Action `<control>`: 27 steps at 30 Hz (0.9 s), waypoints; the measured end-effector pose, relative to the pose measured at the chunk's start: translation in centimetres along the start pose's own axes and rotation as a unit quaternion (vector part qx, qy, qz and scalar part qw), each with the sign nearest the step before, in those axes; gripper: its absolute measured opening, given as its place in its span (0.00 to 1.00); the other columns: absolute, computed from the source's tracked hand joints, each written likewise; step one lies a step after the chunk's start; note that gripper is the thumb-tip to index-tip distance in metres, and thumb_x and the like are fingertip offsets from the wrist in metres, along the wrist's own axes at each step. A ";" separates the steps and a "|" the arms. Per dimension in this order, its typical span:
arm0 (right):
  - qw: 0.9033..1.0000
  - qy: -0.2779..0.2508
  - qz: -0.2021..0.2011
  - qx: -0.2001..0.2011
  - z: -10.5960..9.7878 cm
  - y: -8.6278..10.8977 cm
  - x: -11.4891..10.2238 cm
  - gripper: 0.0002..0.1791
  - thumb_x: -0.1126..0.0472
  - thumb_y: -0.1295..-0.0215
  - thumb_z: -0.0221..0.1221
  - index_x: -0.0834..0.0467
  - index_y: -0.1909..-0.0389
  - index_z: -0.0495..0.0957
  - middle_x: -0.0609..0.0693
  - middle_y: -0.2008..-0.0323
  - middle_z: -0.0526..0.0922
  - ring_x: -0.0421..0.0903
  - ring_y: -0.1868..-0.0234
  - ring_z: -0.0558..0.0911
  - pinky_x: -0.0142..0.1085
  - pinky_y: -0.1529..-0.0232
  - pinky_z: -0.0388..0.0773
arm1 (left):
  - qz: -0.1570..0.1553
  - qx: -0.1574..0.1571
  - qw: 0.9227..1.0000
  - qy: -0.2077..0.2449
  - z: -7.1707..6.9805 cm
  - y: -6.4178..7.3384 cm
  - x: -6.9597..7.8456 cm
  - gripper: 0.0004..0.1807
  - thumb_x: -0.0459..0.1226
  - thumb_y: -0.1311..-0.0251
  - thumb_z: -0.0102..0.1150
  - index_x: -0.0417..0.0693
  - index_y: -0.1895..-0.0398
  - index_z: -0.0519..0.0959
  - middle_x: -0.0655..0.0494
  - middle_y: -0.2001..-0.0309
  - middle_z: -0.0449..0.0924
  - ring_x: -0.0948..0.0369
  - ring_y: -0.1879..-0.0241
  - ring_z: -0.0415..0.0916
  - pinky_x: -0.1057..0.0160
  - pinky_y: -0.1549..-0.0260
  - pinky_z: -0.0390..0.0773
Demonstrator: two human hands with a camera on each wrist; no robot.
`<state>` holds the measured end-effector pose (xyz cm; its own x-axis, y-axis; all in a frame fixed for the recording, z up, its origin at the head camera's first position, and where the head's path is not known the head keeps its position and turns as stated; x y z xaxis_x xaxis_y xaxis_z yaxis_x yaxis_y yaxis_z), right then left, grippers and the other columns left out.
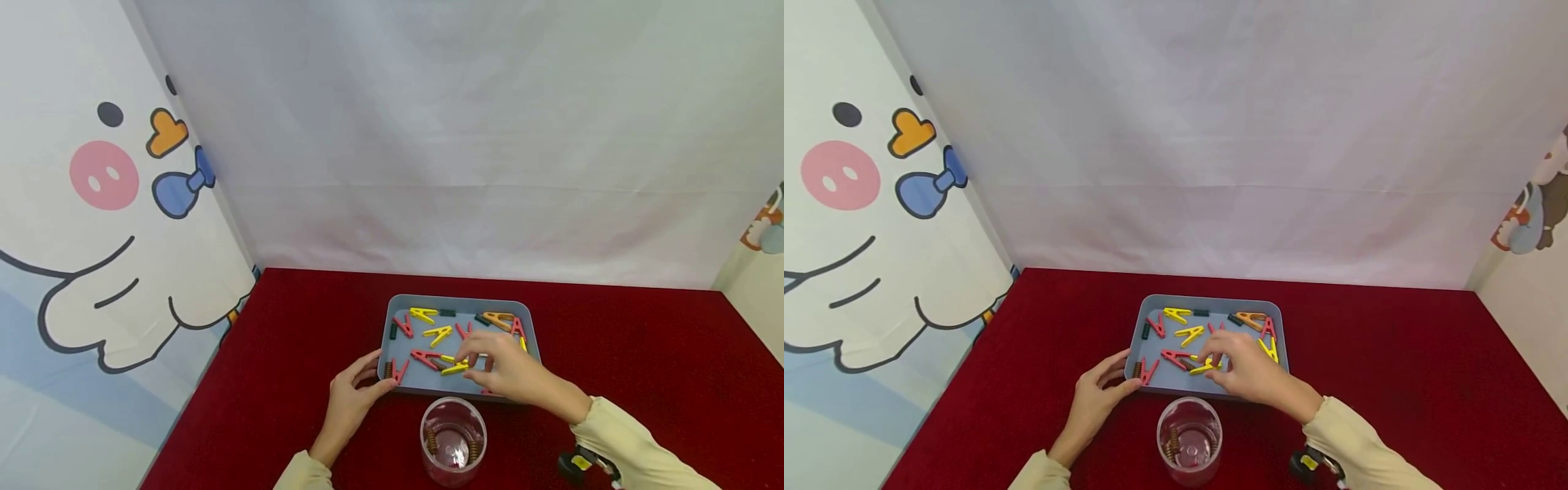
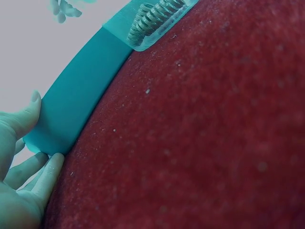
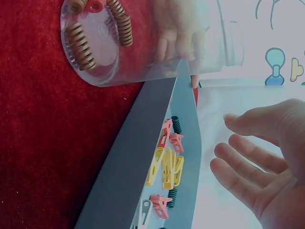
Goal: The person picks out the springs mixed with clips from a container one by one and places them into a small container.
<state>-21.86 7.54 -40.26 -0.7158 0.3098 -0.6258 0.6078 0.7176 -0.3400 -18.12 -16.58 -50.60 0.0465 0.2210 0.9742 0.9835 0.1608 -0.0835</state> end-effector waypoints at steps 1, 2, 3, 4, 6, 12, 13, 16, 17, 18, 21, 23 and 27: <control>1.000 0.003 -0.001 0.000 0.1 -0.1 0.1 0.11 0.71 0.48 0.67 0.56 0.65 0.81 0.48 0.65 0.80 0.41 0.69 0.78 0.29 0.74 0.76 | 0.001 0.000 1.000 0.000 0.0 0.0 0.1 0.32 0.41 0.53 0.73 0.52 0.41 0.76 0.52 0.47 0.78 0.56 0.51 0.76 0.67 0.61 0.77; 1.000 0.005 -0.001 0.001 0.2 -0.1 0.2 0.12 0.71 0.48 0.67 0.55 0.65 0.81 0.48 0.65 0.80 0.41 0.69 0.78 0.29 0.74 0.76 | 0.004 -0.001 1.000 -0.001 0.0 0.0 0.2 0.32 0.40 0.53 0.73 0.52 0.41 0.76 0.51 0.46 0.78 0.55 0.51 0.76 0.67 0.61 0.77; 1.000 0.006 -0.001 0.001 0.3 -0.2 0.2 0.12 0.71 0.48 0.67 0.54 0.65 0.81 0.48 0.65 0.81 0.41 0.69 0.78 0.29 0.74 0.76 | 0.004 -0.002 1.000 -0.002 0.0 0.0 0.2 0.32 0.40 0.52 0.73 0.51 0.40 0.76 0.50 0.46 0.77 0.55 0.51 0.76 0.67 0.62 0.77; 1.000 0.006 -0.002 0.002 0.4 -0.3 0.3 0.12 0.72 0.49 0.67 0.55 0.65 0.81 0.49 0.65 0.81 0.42 0.69 0.78 0.30 0.75 0.76 | 0.004 -0.003 1.000 -0.002 0.0 0.0 0.3 0.32 0.39 0.52 0.73 0.50 0.40 0.76 0.49 0.46 0.77 0.54 0.51 0.76 0.68 0.61 0.77; 1.000 0.008 -0.004 0.004 0.6 -0.4 0.5 0.12 0.72 0.49 0.67 0.55 0.66 0.81 0.49 0.66 0.81 0.42 0.69 0.78 0.30 0.75 0.76 | 0.005 -0.005 1.000 0.000 -0.1 0.2 1.0 0.31 0.37 0.51 0.72 0.48 0.40 0.75 0.47 0.45 0.77 0.52 0.50 0.75 0.67 0.62 0.77; 1.000 0.011 -0.011 0.007 1.2 -0.6 1.1 0.11 0.73 0.50 0.67 0.57 0.66 0.82 0.50 0.67 0.81 0.44 0.69 0.78 0.33 0.75 0.77 | 0.005 -0.012 1.000 -0.003 -0.1 1.0 3.4 0.31 0.34 0.50 0.71 0.41 0.40 0.74 0.41 0.45 0.75 0.47 0.50 0.75 0.68 0.62 0.77; 1.000 0.011 -0.009 0.005 1.3 -0.7 1.2 0.11 0.73 0.49 0.67 0.58 0.66 0.82 0.50 0.67 0.81 0.45 0.69 0.78 0.33 0.75 0.77 | 0.003 -0.012 1.000 -0.006 -0.1 1.0 3.5 0.31 0.34 0.50 0.71 0.41 0.40 0.74 0.42 0.45 0.75 0.47 0.50 0.75 0.68 0.62 0.77; 1.000 0.015 -0.002 -0.001 1.6 -0.9 1.6 0.10 0.72 0.49 0.67 0.59 0.66 0.82 0.50 0.67 0.82 0.45 0.69 0.78 0.34 0.75 0.77 | 0.000 -0.013 1.000 -0.009 -0.1 1.0 3.6 0.31 0.34 0.50 0.71 0.41 0.40 0.74 0.41 0.44 0.75 0.47 0.49 0.75 0.68 0.62 0.76; 1.000 0.016 0.001 -0.005 1.7 -1.0 1.7 0.10 0.72 0.49 0.67 0.59 0.66 0.82 0.50 0.66 0.82 0.45 0.69 0.79 0.35 0.74 0.77 | 0.000 -0.012 1.000 -0.009 -0.2 1.0 3.6 0.31 0.34 0.50 0.71 0.41 0.40 0.74 0.41 0.44 0.75 0.47 0.49 0.75 0.69 0.62 0.76; 1.000 0.016 0.006 -0.009 1.8 -1.1 1.8 0.10 0.72 0.49 0.67 0.59 0.65 0.82 0.50 0.66 0.82 0.46 0.69 0.79 0.34 0.74 0.76 | -0.001 -0.012 1.000 -0.008 -0.2 1.0 3.6 0.31 0.34 0.50 0.71 0.41 0.40 0.74 0.42 0.44 0.75 0.47 0.49 0.75 0.69 0.62 0.76; 1.000 0.011 0.017 -0.021 2.1 -1.4 2.0 0.09 0.71 0.48 0.67 0.60 0.65 0.82 0.51 0.65 0.82 0.47 0.68 0.79 0.32 0.74 0.75 | -0.001 -0.011 1.000 -0.003 -0.2 1.0 3.5 0.31 0.34 0.51 0.71 0.42 0.40 0.75 0.42 0.45 0.75 0.47 0.49 0.75 0.69 0.62 0.76; 0.999 0.013 0.021 -0.027 2.3 -1.5 2.1 0.09 0.71 0.47 0.67 0.61 0.64 0.82 0.51 0.65 0.82 0.47 0.68 0.79 0.31 0.74 0.75 | -0.002 -0.008 1.000 -0.003 -0.2 0.9 3.0 0.31 0.35 0.51 0.72 0.45 0.40 0.75 0.43 0.45 0.76 0.49 0.50 0.75 0.68 0.62 0.76; 0.999 0.017 0.021 -0.034 2.6 -1.7 2.5 0.09 0.71 0.47 0.66 0.62 0.64 0.83 0.51 0.65 0.82 0.46 0.69 0.79 0.30 0.73 0.74 | -0.001 -0.001 1.000 -0.007 -0.1 0.6 1.9 0.31 0.37 0.52 0.72 0.49 0.41 0.76 0.47 0.46 0.77 0.51 0.50 0.75 0.67 0.62 0.76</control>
Point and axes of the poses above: each hand's wrist, its own y-axis away from the middle knuckle, its own z-axis out of the palm, x = y × z, the point moved 6 cm from there along -y, towards the middle knuckle
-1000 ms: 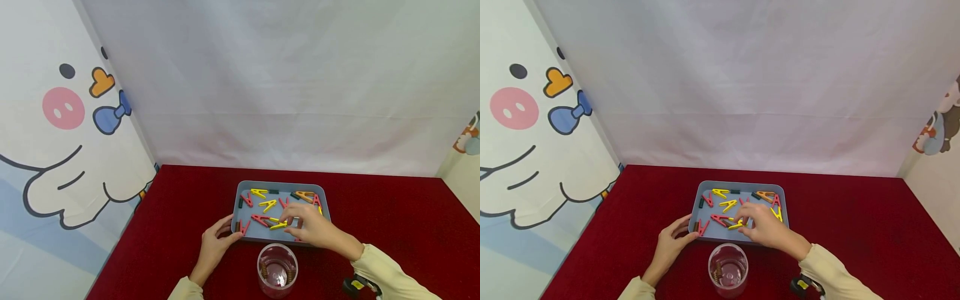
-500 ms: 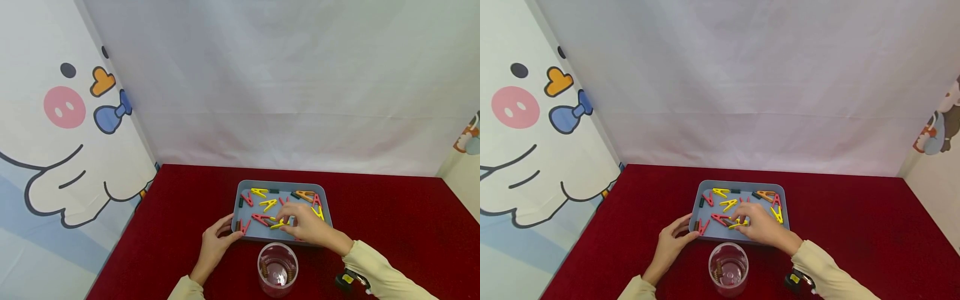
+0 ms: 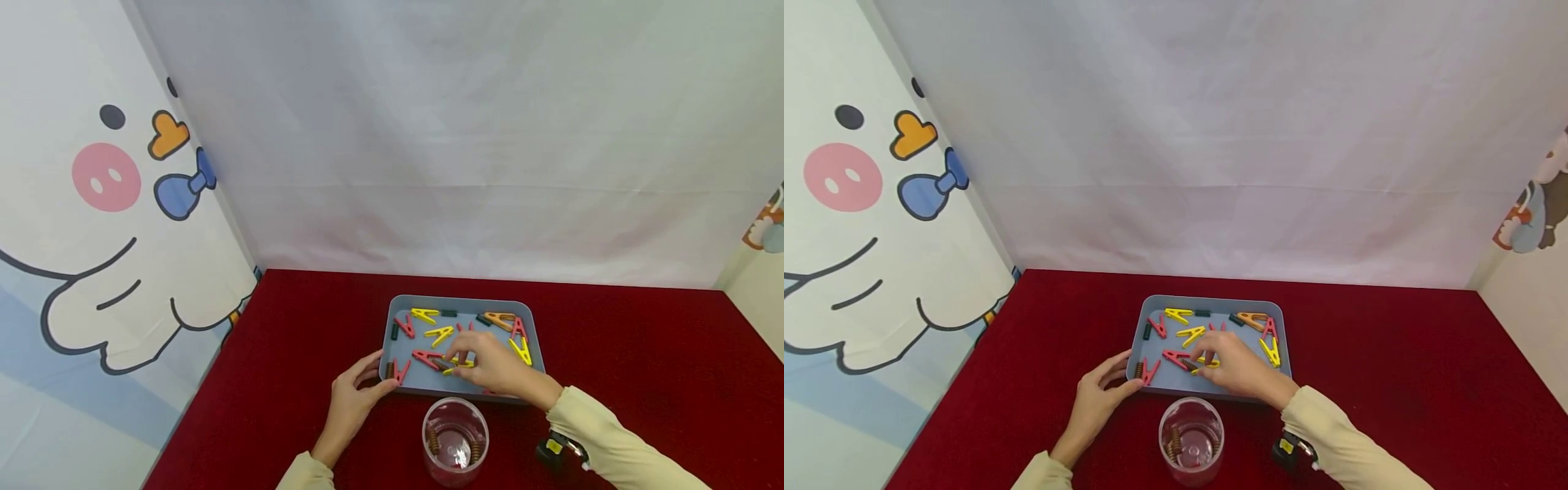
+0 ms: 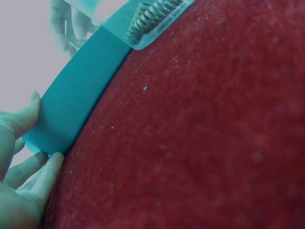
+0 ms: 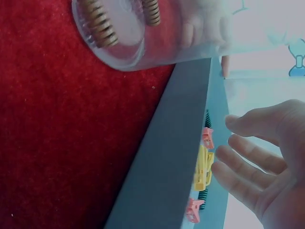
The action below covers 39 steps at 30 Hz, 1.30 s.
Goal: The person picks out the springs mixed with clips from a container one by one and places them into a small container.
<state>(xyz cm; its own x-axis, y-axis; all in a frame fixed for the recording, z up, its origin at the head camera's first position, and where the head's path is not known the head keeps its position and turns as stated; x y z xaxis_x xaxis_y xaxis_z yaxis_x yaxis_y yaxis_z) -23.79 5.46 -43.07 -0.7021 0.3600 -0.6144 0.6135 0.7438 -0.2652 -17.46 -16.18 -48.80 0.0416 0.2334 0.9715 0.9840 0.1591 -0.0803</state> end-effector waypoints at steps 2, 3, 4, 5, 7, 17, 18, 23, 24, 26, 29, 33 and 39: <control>1.000 0.002 -0.004 -0.002 0.2 -0.1 0.3 0.09 0.71 0.47 0.66 0.62 0.64 0.83 0.52 0.65 0.82 0.46 0.69 0.79 0.32 0.72 0.74 | 0.001 0.000 1.000 0.000 0.0 0.0 0.0 0.31 0.37 0.52 0.72 0.48 0.41 0.76 0.46 0.46 0.77 0.51 0.50 0.76 0.67 0.62 0.77; 1.000 0.002 -0.005 -0.004 0.3 -0.2 0.4 0.09 0.71 0.47 0.66 0.62 0.64 0.83 0.52 0.65 0.82 0.46 0.69 0.79 0.34 0.71 0.75 | 0.003 -0.002 1.000 0.002 0.0 0.2 0.6 0.30 0.36 0.51 0.72 0.46 0.41 0.76 0.44 0.46 0.76 0.49 0.50 0.75 0.67 0.62 0.77; 1.000 0.004 -0.006 -0.005 0.4 -0.2 0.5 0.09 0.72 0.47 0.66 0.62 0.64 0.83 0.52 0.65 0.82 0.46 0.68 0.79 0.35 0.70 0.76 | 0.002 -0.004 1.000 0.004 0.0 0.3 1.1 0.30 0.35 0.51 0.71 0.45 0.41 0.76 0.43 0.46 0.76 0.48 0.50 0.75 0.68 0.63 0.77; 1.000 0.004 -0.006 -0.006 0.5 -0.3 0.6 0.09 0.72 0.47 0.66 0.62 0.64 0.83 0.52 0.65 0.82 0.46 0.68 0.80 0.37 0.69 0.77 | 0.002 -0.007 1.000 0.004 0.0 0.4 1.6 0.30 0.34 0.51 0.71 0.43 0.41 0.75 0.41 0.45 0.75 0.46 0.50 0.75 0.67 0.62 0.77; 1.000 0.009 -0.008 -0.008 0.8 -0.4 0.8 0.09 0.72 0.48 0.66 0.62 0.64 0.83 0.52 0.65 0.83 0.46 0.68 0.80 0.39 0.68 0.77 | 0.001 -0.009 1.000 0.001 0.0 0.5 1.8 0.30 0.34 0.50 0.71 0.42 0.40 0.75 0.41 0.45 0.75 0.47 0.50 0.75 0.68 0.63 0.77; 0.999 0.037 -0.037 -0.014 2.0 -1.4 1.1 0.09 0.73 0.51 0.66 0.62 0.67 0.84 0.52 0.64 0.83 0.44 0.69 0.79 0.35 0.68 0.76 | 0.003 0.000 1.000 0.002 0.2 -0.4 -1.2 0.31 0.37 0.52 0.72 0.48 0.41 0.76 0.47 0.45 0.76 0.52 0.51 0.76 0.68 0.63 0.77; 0.998 0.041 -0.043 -0.014 2.2 -1.5 1.1 0.09 0.73 0.52 0.66 0.62 0.67 0.83 0.52 0.64 0.83 0.44 0.69 0.78 0.35 0.68 0.76 | 0.001 0.003 1.000 0.000 0.2 -0.5 -1.6 0.31 0.38 0.52 0.73 0.50 0.41 0.76 0.49 0.45 0.77 0.54 0.51 0.76 0.68 0.62 0.77; 0.997 0.057 -0.058 -0.010 2.7 -1.8 1.2 0.09 0.74 0.54 0.66 0.62 0.70 0.83 0.51 0.67 0.83 0.42 0.69 0.77 0.33 0.69 0.75 | 0.004 0.007 1.000 -0.004 0.1 -0.6 -2.2 0.32 0.41 0.54 0.74 0.53 0.41 0.77 0.53 0.46 0.77 0.57 0.51 0.76 0.66 0.62 0.78; 0.997 0.059 -0.056 -0.013 2.7 -1.8 1.3 0.08 0.74 0.54 0.66 0.62 0.70 0.83 0.51 0.68 0.83 0.42 0.69 0.77 0.34 0.69 0.75 | 0.005 0.006 1.000 -0.004 0.1 -0.7 -2.2 0.32 0.41 0.54 0.74 0.53 0.41 0.77 0.53 0.46 0.78 0.57 0.52 0.77 0.66 0.62 0.78; 0.997 0.065 -0.046 -0.023 2.8 -1.9 1.3 0.08 0.74 0.52 0.65 0.62 0.70 0.83 0.50 0.68 0.83 0.44 0.66 0.79 0.36 0.66 0.76 | 0.006 0.004 1.000 -0.002 0.2 -0.7 -2.2 0.32 0.41 0.54 0.74 0.53 0.41 0.77 0.53 0.47 0.78 0.57 0.52 0.76 0.66 0.62 0.78; 0.996 0.073 -0.045 -0.036 2.9 -1.9 1.2 0.08 0.75 0.52 0.64 0.62 0.70 0.83 0.50 0.68 0.82 0.45 0.63 0.80 0.37 0.64 0.77 | 0.007 0.004 1.000 0.001 0.2 -0.7 -2.1 0.32 0.41 0.54 0.74 0.54 0.41 0.77 0.53 0.47 0.78 0.57 0.52 0.77 0.66 0.62 0.78; 0.995 0.080 -0.038 -0.046 2.9 -1.9 1.1 0.09 0.75 0.50 0.64 0.61 0.69 0.84 0.49 0.67 0.82 0.45 0.62 0.79 0.36 0.63 0.77 | 0.010 0.007 1.000 -0.003 0.1 -0.7 -2.0 0.32 0.40 0.54 0.74 0.53 0.41 0.77 0.52 0.47 0.78 0.56 0.52 0.76 0.66 0.62 0.78; 0.995 0.082 -0.035 -0.044 3.1 -2.0 0.8 0.07 0.73 0.48 0.64 0.61 0.67 0.84 0.50 0.66 0.82 0.45 0.62 0.80 0.38 0.62 0.77 | 0.014 0.007 1.000 -0.007 0.0 -0.3 -0.7 0.31 0.37 0.53 0.73 0.48 0.42 0.77 0.47 0.46 0.77 0.52 0.51 0.76 0.67 0.63 0.77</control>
Point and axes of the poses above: each hand's wrist, its own y-axis away from the middle knuckle, its own z-axis out of the palm, x = y × z, the point moved 6 cm from there along -y, towards the middle knuckle
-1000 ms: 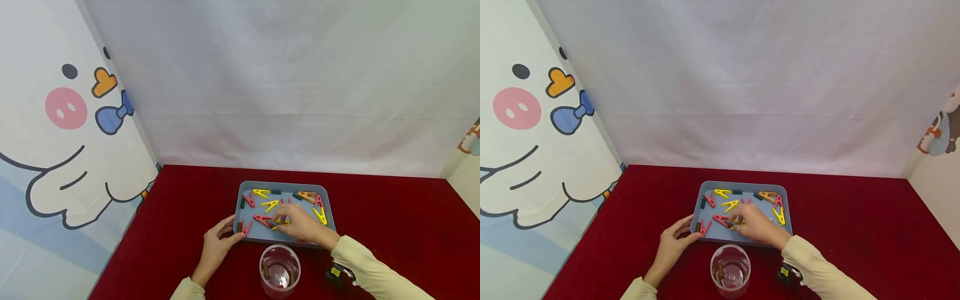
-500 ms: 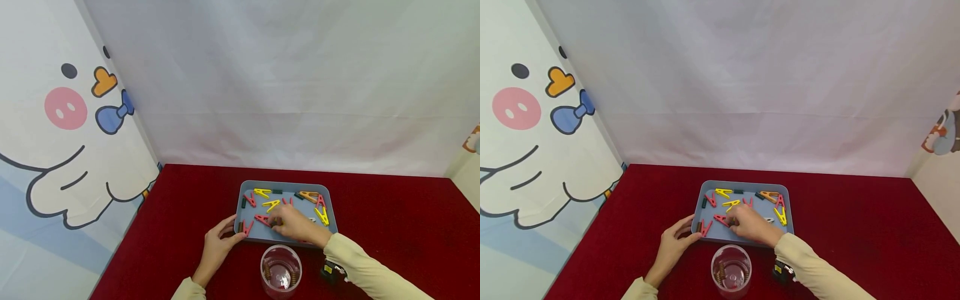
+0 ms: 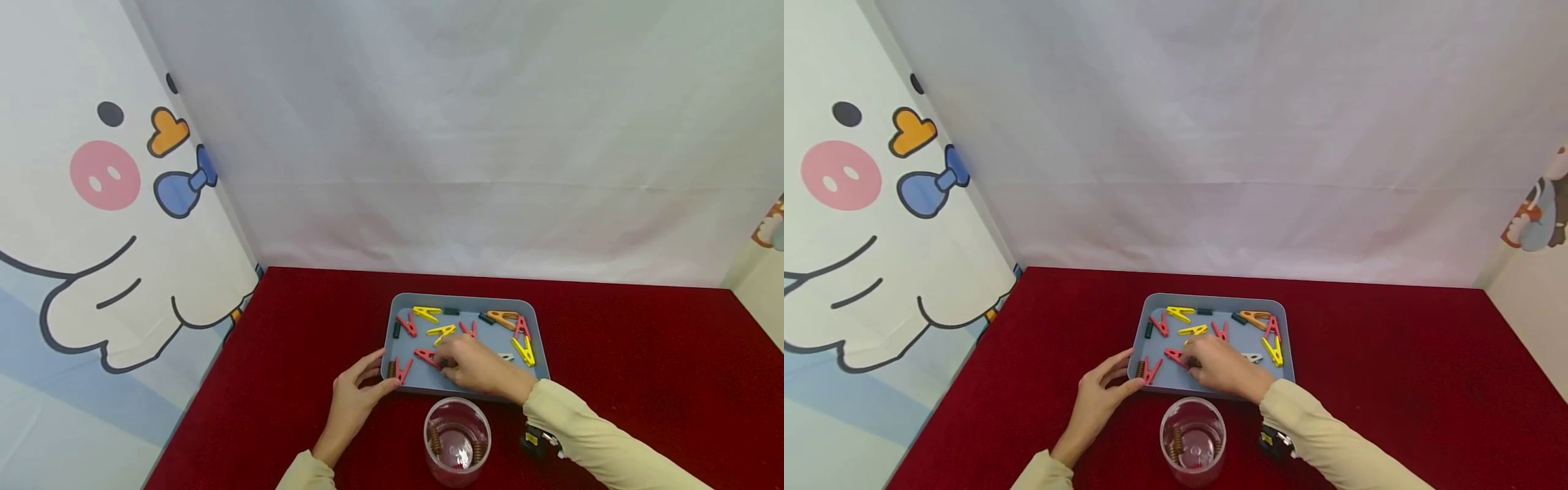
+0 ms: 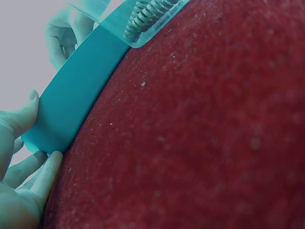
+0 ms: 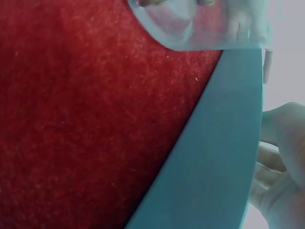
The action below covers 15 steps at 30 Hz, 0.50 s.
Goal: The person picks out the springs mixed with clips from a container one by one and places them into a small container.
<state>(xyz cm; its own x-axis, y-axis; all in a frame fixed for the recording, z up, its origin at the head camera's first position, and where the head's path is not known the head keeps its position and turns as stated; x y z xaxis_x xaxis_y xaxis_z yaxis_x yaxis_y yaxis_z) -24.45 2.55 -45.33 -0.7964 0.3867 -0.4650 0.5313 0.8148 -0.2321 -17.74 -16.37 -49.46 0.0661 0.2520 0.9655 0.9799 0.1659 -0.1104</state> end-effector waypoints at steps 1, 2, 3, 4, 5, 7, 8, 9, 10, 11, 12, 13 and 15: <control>1.000 0.001 -0.001 0.000 0.0 -0.1 -0.1 0.08 0.73 0.48 0.63 0.61 0.67 0.84 0.50 0.66 0.82 0.45 0.62 0.79 0.37 0.62 0.77 | 0.000 -0.002 1.000 0.001 -0.1 0.1 0.5 0.30 0.36 0.52 0.73 0.47 0.42 0.77 0.46 0.46 0.77 0.51 0.51 0.76 0.67 0.63 0.77; 1.000 0.003 -0.002 -0.001 0.1 -0.1 -0.1 0.08 0.73 0.48 0.63 0.60 0.67 0.84 0.49 0.67 0.82 0.44 0.62 0.79 0.37 0.63 0.76 | 0.001 -0.004 1.000 0.003 -0.1 0.2 0.9 0.30 0.35 0.52 0.72 0.45 0.41 0.76 0.44 0.46 0.76 0.50 0.51 0.76 0.67 0.63 0.77; 1.000 0.006 -0.005 -0.001 0.2 -0.2 -0.1 0.08 0.74 0.49 0.63 0.60 0.68 0.84 0.49 0.68 0.81 0.44 0.64 0.78 0.36 0.64 0.75 | 0.000 -0.007 1.000 0.005 -0.2 0.4 1.3 0.30 0.34 0.52 0.72 0.44 0.41 0.76 0.43 0.46 0.76 0.49 0.51 0.76 0.67 0.63 0.77; 1.000 0.010 -0.007 -0.002 0.2 -0.2 -0.1 0.09 0.74 0.49 0.63 0.60 0.68 0.84 0.49 0.69 0.81 0.43 0.65 0.78 0.36 0.65 0.75 | -0.002 -0.010 1.000 0.005 -0.2 0.5 1.7 0.30 0.34 0.51 0.71 0.43 0.41 0.76 0.42 0.45 0.76 0.48 0.51 0.76 0.67 0.63 0.77; 1.000 0.014 -0.010 -0.003 0.3 -0.2 -0.1 0.10 0.75 0.50 0.62 0.60 0.69 0.83 0.48 0.69 0.80 0.43 0.66 0.77 0.35 0.67 0.74 | -0.003 -0.013 1.000 0.004 -0.2 0.5 2.0 0.30 0.34 0.51 0.71 0.43 0.41 0.75 0.41 0.45 0.76 0.48 0.50 0.75 0.68 0.63 0.77; 1.000 0.021 -0.014 -0.003 0.4 -0.2 -0.1 0.12 0.77 0.52 0.60 0.59 0.69 0.83 0.48 0.70 0.78 0.42 0.68 0.75 0.33 0.68 0.72 | -0.010 -0.016 1.000 0.002 -0.1 0.6 2.2 0.30 0.34 0.50 0.71 0.43 0.40 0.75 0.41 0.45 0.75 0.48 0.50 0.75 0.68 0.62 0.77; 1.000 0.023 -0.016 -0.003 0.4 -0.2 -0.1 0.13 0.77 0.53 0.60 0.59 0.69 0.83 0.48 0.70 0.78 0.42 0.68 0.74 0.33 0.69 0.71 | -0.011 -0.016 1.000 0.000 -0.1 0.6 2.2 0.30 0.34 0.50 0.71 0.43 0.40 0.75 0.41 0.45 0.75 0.48 0.50 0.75 0.68 0.62 0.77; 1.000 0.025 -0.017 -0.002 0.4 -0.2 -0.2 0.14 0.78 0.54 0.59 0.59 0.69 0.83 0.48 0.70 0.77 0.41 0.69 0.73 0.33 0.69 0.70 | -0.012 -0.015 1.000 -0.001 -0.1 0.6 2.2 0.30 0.34 0.50 0.71 0.43 0.41 0.75 0.42 0.45 0.75 0.48 0.50 0.75 0.68 0.62 0.76; 0.999 0.027 -0.017 -0.001 0.3 -0.1 -0.2 0.14 0.78 0.54 0.59 0.59 0.68 0.83 0.48 0.70 0.78 0.41 0.68 0.73 0.33 0.69 0.70 | -0.011 -0.015 1.000 -0.001 -0.1 0.5 2.2 0.30 0.34 0.51 0.71 0.43 0.41 0.75 0.41 0.45 0.75 0.48 0.50 0.75 0.68 0.62 0.76; 0.999 0.029 -0.016 0.000 0.4 -0.1 -0.2 0.14 0.78 0.54 0.59 0.59 0.68 0.83 0.48 0.69 0.78 0.41 0.68 0.74 0.33 0.69 0.71 | -0.011 -0.014 1.000 -0.001 -0.1 0.5 2.2 0.30 0.34 0.51 0.71 0.43 0.41 0.75 0.42 0.45 0.76 0.48 0.50 0.75 0.68 0.62 0.76; 0.999 0.029 -0.015 0.001 0.4 -0.2 -0.2 0.14 0.77 0.54 0.59 0.59 0.68 0.83 0.48 0.69 0.78 0.41 0.67 0.74 0.33 0.69 0.71 | -0.011 -0.013 1.000 -0.001 -0.1 0.5 2.2 0.30 0.34 0.51 0.71 0.43 0.41 0.75 0.42 0.45 0.76 0.48 0.50 0.75 0.68 0.62 0.76; 0.999 0.029 -0.013 0.001 0.4 -0.1 -0.2 0.14 0.77 0.54 0.60 0.59 0.67 0.83 0.48 0.68 0.78 0.42 0.67 0.75 0.34 0.68 0.72 | -0.010 -0.012 1.000 0.000 -0.1 0.5 2.2 0.30 0.34 0.51 0.71 0.43 0.41 0.75 0.42 0.45 0.76 0.48 0.50 0.75 0.68 0.62 0.76; 0.999 0.031 -0.008 0.001 0.5 -0.1 -0.2 0.13 0.76 0.53 0.61 0.58 0.67 0.83 0.48 0.67 0.78 0.42 0.66 0.75 0.34 0.68 0.72 | -0.009 -0.012 1.000 0.003 -0.1 0.5 2.2 0.31 0.34 0.51 0.71 0.43 0.41 0.75 0.41 0.45 0.76 0.48 0.50 0.75 0.68 0.62 0.76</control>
Point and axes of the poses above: each hand's wrist, its own y-axis away from the middle knuckle, its own z-axis out of the palm, x = y × z, the point moved 6 cm from there along -y, towards the middle knuckle
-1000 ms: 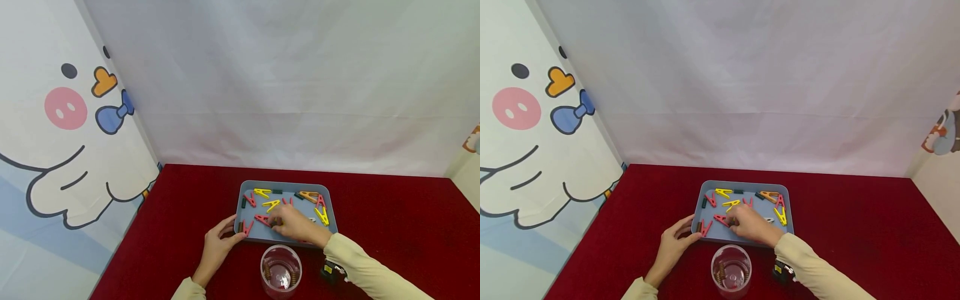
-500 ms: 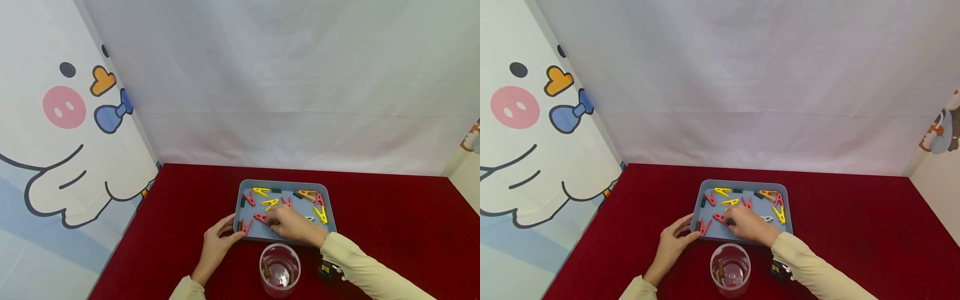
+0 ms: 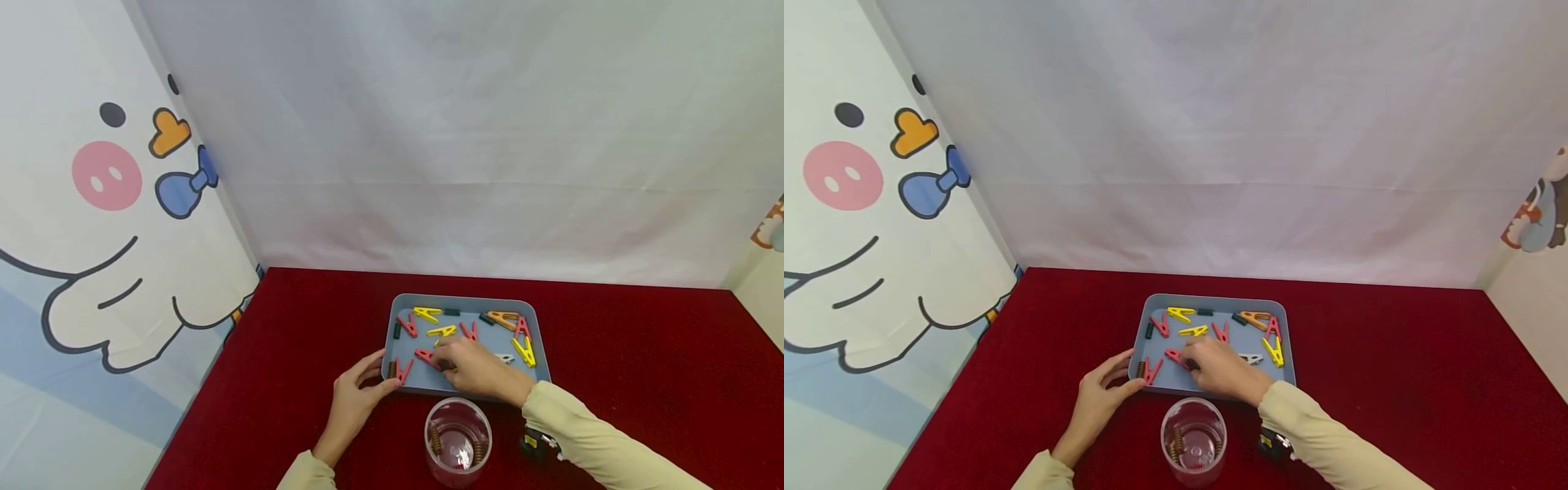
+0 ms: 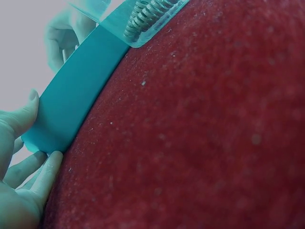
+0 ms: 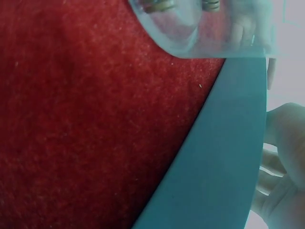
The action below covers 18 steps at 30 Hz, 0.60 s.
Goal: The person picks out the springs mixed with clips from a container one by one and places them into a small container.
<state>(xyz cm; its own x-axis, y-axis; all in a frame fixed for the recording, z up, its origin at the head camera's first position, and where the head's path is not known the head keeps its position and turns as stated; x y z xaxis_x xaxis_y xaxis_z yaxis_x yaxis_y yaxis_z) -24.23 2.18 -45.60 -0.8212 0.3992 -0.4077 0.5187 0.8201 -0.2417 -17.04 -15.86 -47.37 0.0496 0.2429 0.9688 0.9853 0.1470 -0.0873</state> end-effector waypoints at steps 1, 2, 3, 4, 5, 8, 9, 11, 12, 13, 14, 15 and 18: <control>1.000 0.001 0.001 0.000 0.0 0.0 0.0 0.13 0.76 0.52 0.61 0.58 0.67 0.83 0.47 0.67 0.78 0.42 0.66 0.75 0.34 0.68 0.72 | 0.000 0.000 1.000 0.001 0.0 0.0 0.0 0.31 0.34 0.51 0.71 0.43 0.41 0.75 0.41 0.45 0.76 0.49 0.50 0.75 0.68 0.62 0.76; 1.000 0.002 0.002 -0.001 0.1 -0.1 0.0 0.13 0.75 0.52 0.62 0.58 0.67 0.83 0.47 0.68 0.78 0.42 0.66 0.75 0.34 0.68 0.72 | -0.002 -0.001 1.000 0.003 0.0 0.0 0.0 0.31 0.34 0.51 0.71 0.43 0.41 0.75 0.42 0.45 0.76 0.49 0.50 0.75 0.68 0.62 0.77; 1.000 0.005 0.001 0.000 0.1 -0.1 0.0 0.13 0.76 0.52 0.62 0.57 0.67 0.83 0.47 0.68 0.78 0.41 0.67 0.75 0.34 0.68 0.72 | -0.002 -0.001 1.000 0.002 -0.1 0.0 0.0 0.31 0.34 0.51 0.71 0.43 0.41 0.75 0.42 0.45 0.76 0.49 0.50 0.75 0.68 0.62 0.77; 1.000 0.008 0.001 -0.001 0.1 -0.1 -0.1 0.13 0.76 0.53 0.61 0.57 0.68 0.82 0.47 0.68 0.78 0.41 0.67 0.74 0.34 0.68 0.71 | -0.003 -0.001 1.000 0.003 0.0 0.0 0.0 0.31 0.34 0.51 0.71 0.43 0.40 0.75 0.42 0.45 0.76 0.49 0.50 0.76 0.68 0.62 0.77; 1.000 0.011 0.001 -0.001 0.1 -0.1 -0.1 0.13 0.76 0.53 0.61 0.57 0.68 0.82 0.46 0.69 0.77 0.41 0.67 0.74 0.34 0.68 0.71 | -0.004 -0.002 1.000 0.003 0.0 0.0 0.0 0.31 0.34 0.51 0.71 0.43 0.40 0.75 0.42 0.45 0.76 0.49 0.50 0.76 0.68 0.62 0.77; 1.000 0.020 -0.005 0.001 0.1 -0.1 -0.2 0.14 0.77 0.56 0.59 0.56 0.70 0.81 0.46 0.70 0.76 0.39 0.69 0.72 0.33 0.69 0.70 | -0.006 -0.002 1.000 0.000 0.0 0.0 0.0 0.31 0.35 0.51 0.71 0.43 0.40 0.75 0.42 0.45 0.76 0.49 0.50 0.75 0.68 0.62 0.77; 1.000 0.024 -0.007 0.001 0.1 -0.1 -0.3 0.15 0.77 0.58 0.58 0.56 0.72 0.81 0.46 0.71 0.75 0.39 0.70 0.71 0.32 0.70 0.69 | -0.005 -0.002 1.000 -0.002 0.0 0.0 0.1 0.31 0.34 0.51 0.71 0.43 0.40 0.75 0.42 0.45 0.76 0.49 0.50 0.75 0.68 0.62 0.76; 1.000 0.029 -0.007 0.000 0.1 0.0 -0.3 0.16 0.78 0.60 0.55 0.56 0.74 0.79 0.45 0.72 0.74 0.39 0.71 0.69 0.31 0.71 0.67 | -0.006 -0.002 1.000 -0.002 -0.1 0.1 0.1 0.31 0.34 0.51 0.71 0.43 0.40 0.75 0.42 0.45 0.76 0.49 0.50 0.75 0.68 0.62 0.76; 0.999 0.033 -0.008 -0.001 0.1 0.0 -0.3 0.16 0.78 0.61 0.54 0.56 0.74 0.79 0.46 0.72 0.74 0.39 0.72 0.68 0.31 0.72 0.66 | -0.006 -0.003 1.000 -0.002 0.0 0.1 0.1 0.31 0.34 0.51 0.71 0.43 0.40 0.75 0.42 0.45 0.76 0.49 0.50 0.75 0.68 0.62 0.76; 0.999 0.036 -0.005 -0.003 0.1 0.0 -0.4 0.17 0.78 0.62 0.52 0.56 0.74 0.78 0.46 0.72 0.74 0.39 0.72 0.67 0.31 0.73 0.65 | -0.005 -0.003 1.000 0.000 0.0 0.1 0.1 0.31 0.34 0.51 0.71 0.43 0.40 0.75 0.42 0.46 0.76 0.49 0.50 0.75 0.68 0.62 0.76; 0.999 0.039 -0.004 -0.006 0.1 0.1 -0.4 0.17 0.79 0.63 0.51 0.55 0.75 0.78 0.46 0.72 0.74 0.40 0.73 0.67 0.31 0.73 0.65 | -0.003 -0.004 1.000 0.003 0.0 0.0 0.0 0.31 0.34 0.50 0.71 0.42 0.40 0.75 0.41 0.46 0.76 0.49 0.50 0.75 0.68 0.62 0.76; 0.999 0.041 -0.002 -0.008 0.1 0.1 -0.4 0.18 0.79 0.63 0.51 0.55 0.74 0.78 0.46 0.72 0.74 0.40 0.73 0.67 0.31 0.73 0.64 | 0.001 -0.005 1.000 0.005 0.0 0.0 -0.1 0.30 0.34 0.50 0.71 0.41 0.41 0.75 0.41 0.46 0.76 0.49 0.50 0.76 0.68 0.62 0.76; 0.999 0.042 0.005 -0.016 0.0 0.2 -0.4 0.20 0.79 0.62 0.51 0.55 0.72 0.80 0.46 0.70 0.76 0.40 0.72 0.70 0.32 0.72 0.67 | 0.003 -0.002 1.000 0.009 0.1 -0.3 -1.4 0.31 0.35 0.51 0.71 0.44 0.40 0.75 0.43 0.47 0.77 0.51 0.50 0.76 0.68 0.62 0.77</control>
<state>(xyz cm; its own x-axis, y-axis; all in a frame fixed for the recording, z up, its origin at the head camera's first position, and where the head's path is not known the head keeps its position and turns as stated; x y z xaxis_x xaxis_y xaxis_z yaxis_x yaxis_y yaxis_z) -23.84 2.16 -45.52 -0.8333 0.4395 -0.3352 0.5207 0.8278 -0.2090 -17.44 -16.17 -48.72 0.0583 0.2271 0.9721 0.9855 0.1422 -0.0923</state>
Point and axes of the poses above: each hand's wrist, its own y-axis away from the middle knuckle, its own z-axis out of the palm, x = y × z, the point moved 6 cm from there along -y, towards the middle knuckle
